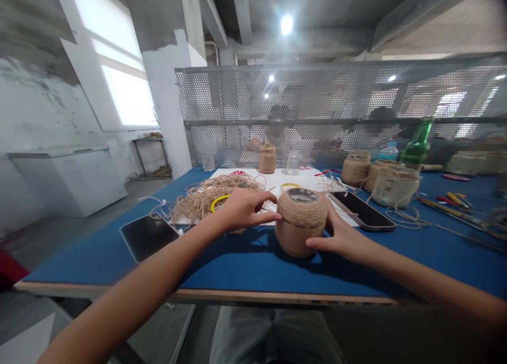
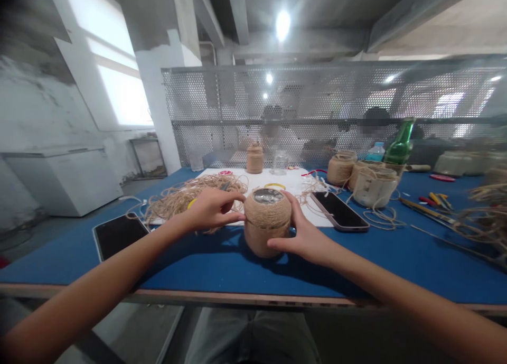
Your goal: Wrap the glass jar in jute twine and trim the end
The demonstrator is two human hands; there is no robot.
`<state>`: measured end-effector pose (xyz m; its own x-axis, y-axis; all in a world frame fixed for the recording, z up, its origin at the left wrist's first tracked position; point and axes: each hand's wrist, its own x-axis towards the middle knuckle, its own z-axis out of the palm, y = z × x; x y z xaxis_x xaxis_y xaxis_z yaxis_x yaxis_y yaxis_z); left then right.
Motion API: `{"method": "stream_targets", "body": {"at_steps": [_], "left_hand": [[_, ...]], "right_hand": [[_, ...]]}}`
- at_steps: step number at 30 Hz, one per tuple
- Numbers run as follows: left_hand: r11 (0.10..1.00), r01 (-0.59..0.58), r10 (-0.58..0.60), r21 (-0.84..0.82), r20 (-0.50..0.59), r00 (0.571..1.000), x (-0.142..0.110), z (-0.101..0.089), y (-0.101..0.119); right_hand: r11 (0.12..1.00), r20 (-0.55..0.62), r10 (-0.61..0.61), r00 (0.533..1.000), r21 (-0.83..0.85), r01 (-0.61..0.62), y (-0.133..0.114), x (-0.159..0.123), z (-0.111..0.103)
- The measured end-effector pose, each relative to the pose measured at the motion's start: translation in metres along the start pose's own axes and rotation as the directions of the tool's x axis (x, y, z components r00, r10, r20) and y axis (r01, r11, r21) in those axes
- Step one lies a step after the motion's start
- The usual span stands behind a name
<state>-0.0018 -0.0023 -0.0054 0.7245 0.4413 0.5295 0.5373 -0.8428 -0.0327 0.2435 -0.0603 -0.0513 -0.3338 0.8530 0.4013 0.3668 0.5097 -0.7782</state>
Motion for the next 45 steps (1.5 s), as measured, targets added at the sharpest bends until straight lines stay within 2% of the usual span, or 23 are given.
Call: {"method": "stream_targets", "body": {"at_steps": [5,8,10,12,15,17,22,27,32,36,40,43,45], "left_hand": [[1.0,0.019,-0.019,-0.021,0.009,1.0,0.001,0.001,-0.002],[0.998,0.026,-0.024,-0.055,0.027,0.999,0.002,0.001,0.001],[0.997,0.035,-0.032,-0.063,0.041,0.999,0.003,0.0,0.003],[0.997,0.036,-0.033,-0.065,0.043,0.999,0.003,0.0,0.004],[0.997,0.033,-0.03,-0.067,0.036,0.999,0.002,0.0,0.004],[0.997,0.033,-0.031,-0.068,0.032,0.999,0.002,0.0,0.005],[0.996,0.026,-0.027,-0.089,-0.007,1.0,0.001,0.0,0.011],[0.994,0.013,-0.021,-0.113,-0.07,0.997,0.0,0.0,0.014],[0.994,0.007,-0.014,-0.113,-0.056,0.998,0.0,0.0,0.01],[0.996,0.027,-0.03,-0.09,-0.033,0.999,0.001,-0.001,0.005],[0.994,0.044,-0.043,-0.095,0.015,0.999,0.001,0.0,0.003],[0.993,0.053,-0.047,-0.11,0.063,0.997,0.002,0.001,0.003],[0.993,0.059,-0.05,-0.107,0.077,0.996,0.002,0.002,0.004]], "right_hand": [[0.992,0.161,0.029,0.987,0.12,-0.049,0.008,0.008,-0.014],[0.992,0.177,0.025,0.984,0.12,-0.047,0.006,0.007,-0.015],[0.995,0.136,0.004,0.991,0.096,-0.017,0.003,0.002,-0.011],[0.996,0.034,-0.003,0.999,0.093,-0.001,0.0,-0.005,-0.004],[0.989,-0.131,0.077,0.988,0.136,-0.059,-0.009,-0.016,0.013],[0.989,-0.192,0.111,0.975,0.113,-0.091,-0.016,-0.02,0.022],[0.984,-0.235,0.176,0.956,0.048,-0.169,-0.033,-0.016,0.034],[0.989,-0.229,0.144,0.963,0.072,-0.131,-0.036,-0.011,0.036],[0.996,-0.183,0.085,0.979,0.053,-0.076,-0.024,-0.007,0.025],[1.0,-0.058,0.01,0.998,-0.028,-0.012,-0.011,-0.001,0.007],[0.995,0.07,-0.059,0.996,-0.072,0.064,-0.002,0.008,-0.01],[0.995,0.144,-0.064,0.988,-0.06,0.073,0.0,0.012,-0.016],[0.996,0.146,-0.035,0.989,-0.072,0.046,0.0,0.009,-0.016]]}}
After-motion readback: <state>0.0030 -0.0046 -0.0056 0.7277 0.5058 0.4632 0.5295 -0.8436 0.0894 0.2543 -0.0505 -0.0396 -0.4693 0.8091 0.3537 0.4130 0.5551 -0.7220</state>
